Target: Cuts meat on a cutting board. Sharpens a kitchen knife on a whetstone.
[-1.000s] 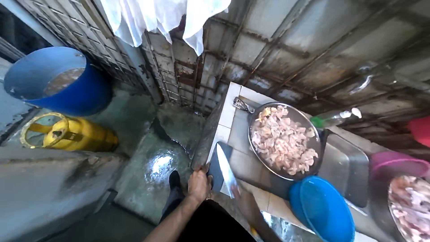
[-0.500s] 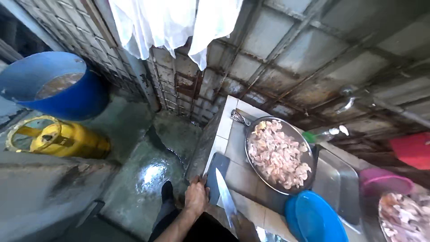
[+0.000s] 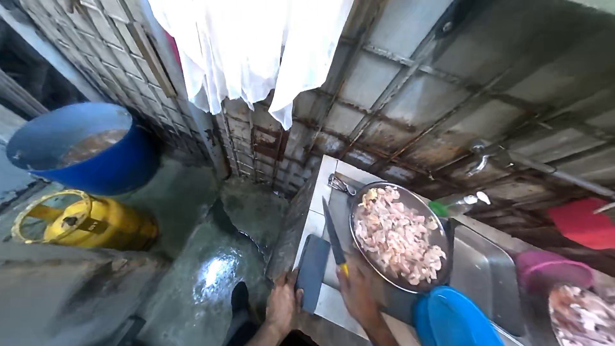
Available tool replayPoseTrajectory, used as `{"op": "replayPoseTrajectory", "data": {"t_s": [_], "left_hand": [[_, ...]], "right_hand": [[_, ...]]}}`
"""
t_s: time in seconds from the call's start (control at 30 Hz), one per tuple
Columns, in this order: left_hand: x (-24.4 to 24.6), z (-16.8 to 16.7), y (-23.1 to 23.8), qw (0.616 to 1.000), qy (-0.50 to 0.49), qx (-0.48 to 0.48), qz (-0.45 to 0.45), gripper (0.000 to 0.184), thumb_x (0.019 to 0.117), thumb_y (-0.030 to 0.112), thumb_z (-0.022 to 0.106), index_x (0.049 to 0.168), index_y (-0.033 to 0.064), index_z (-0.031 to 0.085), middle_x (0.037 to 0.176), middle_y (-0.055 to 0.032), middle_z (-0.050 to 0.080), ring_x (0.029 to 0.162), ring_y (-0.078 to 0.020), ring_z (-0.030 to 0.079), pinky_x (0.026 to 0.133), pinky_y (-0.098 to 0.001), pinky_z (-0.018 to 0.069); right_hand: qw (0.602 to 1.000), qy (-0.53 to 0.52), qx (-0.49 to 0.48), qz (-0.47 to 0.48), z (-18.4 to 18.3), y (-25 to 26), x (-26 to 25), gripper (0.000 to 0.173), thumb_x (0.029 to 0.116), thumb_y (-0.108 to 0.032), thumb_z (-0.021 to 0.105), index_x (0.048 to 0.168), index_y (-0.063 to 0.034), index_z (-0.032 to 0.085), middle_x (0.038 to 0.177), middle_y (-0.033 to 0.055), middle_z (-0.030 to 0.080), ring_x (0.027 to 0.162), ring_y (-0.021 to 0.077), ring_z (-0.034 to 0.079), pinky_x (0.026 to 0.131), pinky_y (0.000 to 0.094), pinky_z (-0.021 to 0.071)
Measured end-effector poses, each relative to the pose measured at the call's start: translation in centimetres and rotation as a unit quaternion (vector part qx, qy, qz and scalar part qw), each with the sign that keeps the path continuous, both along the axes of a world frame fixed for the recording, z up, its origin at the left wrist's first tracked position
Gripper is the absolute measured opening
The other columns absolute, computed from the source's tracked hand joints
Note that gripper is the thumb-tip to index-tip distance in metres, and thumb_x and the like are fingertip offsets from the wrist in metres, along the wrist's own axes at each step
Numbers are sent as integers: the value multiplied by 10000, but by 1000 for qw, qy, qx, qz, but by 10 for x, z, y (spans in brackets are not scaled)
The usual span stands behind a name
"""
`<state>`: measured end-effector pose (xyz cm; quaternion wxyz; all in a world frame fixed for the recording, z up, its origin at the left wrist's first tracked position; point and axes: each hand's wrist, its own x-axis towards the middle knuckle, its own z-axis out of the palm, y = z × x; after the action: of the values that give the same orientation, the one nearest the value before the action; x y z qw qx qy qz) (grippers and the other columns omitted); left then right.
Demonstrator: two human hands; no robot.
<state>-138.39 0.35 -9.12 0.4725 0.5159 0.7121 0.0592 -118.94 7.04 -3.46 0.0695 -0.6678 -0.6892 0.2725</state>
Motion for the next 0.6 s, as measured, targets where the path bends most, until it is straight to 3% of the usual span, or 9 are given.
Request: {"op": "replayPoseTrajectory", "data": {"t_s": [0.1,0.23,0.33,0.47,0.6], "left_hand": [[-8,-12,-10,999,-35,16,19,623,976,402,629,1539,176,487,1473,-137,549,1292,-289,599,1090,-461,504],[-11,-19,-12,997,-54,24,55,634,929,408,677,1487,141,542,1401,-142,590,1220,-262,634,1060,-431,522],[-9,-14,-11,998,-43,7,36,591,951,392,654,1475,141,549,1416,-140,575,1239,-269,625,1066,-436,519],[-12,-13,-5,999,-44,8,7,594,958,393,657,1478,128,550,1410,-146,571,1258,-261,608,1091,-405,499],[-11,-8,-3,999,-30,7,-13,576,982,356,635,1502,130,533,1423,-154,556,1230,-265,624,1069,-396,516]], "right_hand": [[999,7,-7,42,-25,-56,5,606,1008,-151,567,1594,-192,417,1249,260,612,1031,372,674,875,509,595],[994,-106,-7,36,-54,-102,-8,627,996,-229,630,1572,-381,433,1246,221,624,946,366,705,738,501,623],[985,-154,-57,61,-53,-132,-3,590,1047,-359,551,1608,-366,367,1274,208,681,820,383,741,715,565,605],[989,-124,-58,64,-56,-165,12,563,1070,-347,475,1616,-261,373,1096,214,728,765,381,734,670,564,595],[990,-124,-42,51,-52,-92,-35,557,1085,-405,436,1627,-344,323,1034,140,751,757,325,736,690,526,613]]}}
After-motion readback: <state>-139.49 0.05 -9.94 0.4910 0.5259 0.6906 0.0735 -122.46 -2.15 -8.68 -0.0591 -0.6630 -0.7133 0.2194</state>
